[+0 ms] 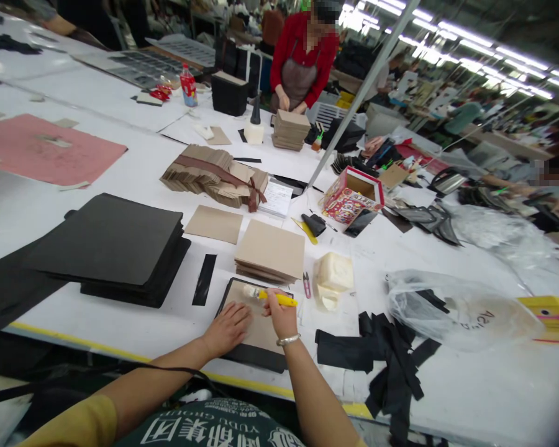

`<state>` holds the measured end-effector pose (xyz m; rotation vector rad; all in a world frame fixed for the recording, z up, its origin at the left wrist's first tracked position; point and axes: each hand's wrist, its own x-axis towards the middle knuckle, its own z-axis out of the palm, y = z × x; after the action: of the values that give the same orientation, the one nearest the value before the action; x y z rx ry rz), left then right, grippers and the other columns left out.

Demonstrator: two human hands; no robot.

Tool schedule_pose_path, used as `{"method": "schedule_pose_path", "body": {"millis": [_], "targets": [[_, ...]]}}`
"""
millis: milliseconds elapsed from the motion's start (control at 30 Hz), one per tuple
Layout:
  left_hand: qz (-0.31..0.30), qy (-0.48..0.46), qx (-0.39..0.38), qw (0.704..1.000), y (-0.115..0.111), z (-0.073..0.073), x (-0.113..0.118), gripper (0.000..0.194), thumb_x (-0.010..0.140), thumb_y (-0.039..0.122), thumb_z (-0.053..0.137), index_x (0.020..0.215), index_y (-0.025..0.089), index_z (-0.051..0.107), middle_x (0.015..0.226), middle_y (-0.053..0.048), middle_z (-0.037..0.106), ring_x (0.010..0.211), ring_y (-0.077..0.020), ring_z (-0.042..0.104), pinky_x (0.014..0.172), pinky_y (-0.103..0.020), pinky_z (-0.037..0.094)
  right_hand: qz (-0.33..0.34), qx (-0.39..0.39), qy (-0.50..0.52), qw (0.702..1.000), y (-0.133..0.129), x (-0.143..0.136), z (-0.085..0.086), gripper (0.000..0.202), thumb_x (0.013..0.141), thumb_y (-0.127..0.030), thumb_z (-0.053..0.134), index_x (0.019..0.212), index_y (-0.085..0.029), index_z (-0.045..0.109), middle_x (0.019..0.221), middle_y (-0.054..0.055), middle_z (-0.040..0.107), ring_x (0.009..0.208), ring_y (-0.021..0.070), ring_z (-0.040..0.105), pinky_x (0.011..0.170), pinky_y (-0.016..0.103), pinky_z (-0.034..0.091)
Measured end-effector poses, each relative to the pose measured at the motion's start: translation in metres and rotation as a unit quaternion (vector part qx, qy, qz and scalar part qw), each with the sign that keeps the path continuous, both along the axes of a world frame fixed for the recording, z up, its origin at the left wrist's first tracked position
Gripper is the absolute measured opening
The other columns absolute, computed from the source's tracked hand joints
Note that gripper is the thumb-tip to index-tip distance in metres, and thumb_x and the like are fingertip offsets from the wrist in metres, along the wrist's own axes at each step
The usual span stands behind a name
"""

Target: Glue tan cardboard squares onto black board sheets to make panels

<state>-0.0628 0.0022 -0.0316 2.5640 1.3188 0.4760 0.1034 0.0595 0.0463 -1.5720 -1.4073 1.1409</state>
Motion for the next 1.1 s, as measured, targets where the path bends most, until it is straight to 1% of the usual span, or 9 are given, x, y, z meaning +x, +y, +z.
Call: {"method": "schedule_pose_path", "body": {"millis": [133,233,367,567,700,767,867,967,1100], "targets": [[0.0,-0.003,0.004,1.0,0.001,0.0,0.0,0.041,0.081,0.03,0.048,0.12,0.019,0.049,0.127,-0.009,0.048,0.121,-0.0245,0.036,0.104,-0.047,0.023,0.007,-0.008,0.002,1.0,0.021,-0.039,-0.026,0.023,0.077,-0.04,0.051,0.08,-0.02,0.06,0.055,-0.002,0.059,0.046,0.0108,0.056,0.044,0.019,0.044],[0.0,-0.001,0.005,1.0,0.0,-0.002,0.0,0.041,0.081,0.031,0.047,0.121,0.02,0.049,0.128,-0.009,0.048,0.121,-0.0242,0.036,0.104,-0.046,0.023,0.01,0.003,-0.06,0.998,0.025,-0.037,-0.04,0.025,0.078,-0.04,0.049,0.079,-0.018,0.061,0.054,-0.002,0.06,0.048,0.0105,0.056,0.047,0.018,0.043],[0.001,0.004,0.007,1.0,-0.001,-0.004,0.0,0.039,0.083,0.033,0.045,0.119,0.02,0.051,0.127,-0.007,0.049,0.122,-0.0238,0.036,0.105,-0.045,0.023,-0.023,-0.004,-0.137,0.99,0.019,0.013,-0.039,0.026,0.078,-0.041,0.047,0.075,-0.019,0.062,0.05,-0.003,0.058,0.044,0.0099,0.054,0.046,0.018,0.04],[-0.018,0.019,0.038,0.999,-0.001,-0.011,-0.001,0.039,0.084,0.034,0.044,0.12,0.02,0.05,0.129,-0.008,0.048,0.122,-0.0244,0.036,0.104,-0.044,0.024,-0.106,-0.014,-0.169,0.98,0.0,0.092,-0.018,0.032,0.076,-0.046,0.048,0.074,-0.017,0.062,0.047,-0.004,0.055,0.042,0.0106,0.053,0.048,0.02,0.042],[-0.025,0.011,0.04,0.999,-0.001,-0.015,-0.002,0.04,0.083,0.035,0.045,0.12,0.021,0.05,0.128,-0.008,0.049,0.121,-0.024,0.038,0.103,-0.045,0.026,-0.144,0.011,-0.11,0.983,-0.028,0.129,-0.004,0.037,0.081,-0.048,0.043,0.095,-0.017,0.058,0.061,-0.002,0.06,0.045,0.0094,0.055,0.048,0.019,0.043],[-0.029,0.011,0.041,0.999,-0.001,-0.018,-0.002,0.04,0.082,0.037,0.046,0.118,0.022,0.051,0.127,-0.009,0.049,0.12,-0.0246,0.039,0.103,-0.046,0.026,-0.158,0.019,-0.111,0.981,-0.049,0.149,-0.007,0.039,0.085,-0.045,0.036,0.109,-0.018,0.051,0.07,-0.001,0.061,0.049,0.0094,0.056,0.05,0.019,0.044],[-0.032,0.012,0.047,0.998,0.0,-0.023,-0.002,0.039,0.081,0.039,0.048,0.115,0.021,0.054,0.126,-0.01,0.05,0.119,-0.0259,0.041,0.102,-0.046,0.027,-0.146,-0.018,-0.241,0.959,-0.087,0.174,-0.032,0.031,0.088,-0.037,0.034,0.107,-0.019,0.05,0.07,0.0,0.06,0.057,0.0115,0.057,0.056,0.021,0.043],[-0.031,0.009,0.046,0.998,0.0,-0.025,-0.002,0.039,0.081,0.04,0.047,0.115,0.021,0.054,0.125,-0.01,0.05,0.118,-0.026,0.042,0.101,-0.046,0.029,-0.113,-0.013,-0.421,0.9,-0.12,0.186,-0.076,0.021,0.083,-0.028,0.045,0.099,-0.017,0.053,0.076,0.004,0.058,0.071,0.0158,0.056,0.063,0.024,0.04],[-0.028,0.011,0.049,0.998,-0.001,-0.022,0.0,0.039,0.081,0.04,0.047,0.114,0.021,0.054,0.125,-0.01,0.051,0.118,-0.0263,0.042,0.101,-0.046,0.028,-0.097,0.033,-0.512,0.853,-0.141,0.188,-0.119,0.021,0.079,-0.014,0.046,0.098,-0.016,0.054,0.075,0.006,0.055,0.074,0.0182,0.051,0.067,0.027,0.038]]}}
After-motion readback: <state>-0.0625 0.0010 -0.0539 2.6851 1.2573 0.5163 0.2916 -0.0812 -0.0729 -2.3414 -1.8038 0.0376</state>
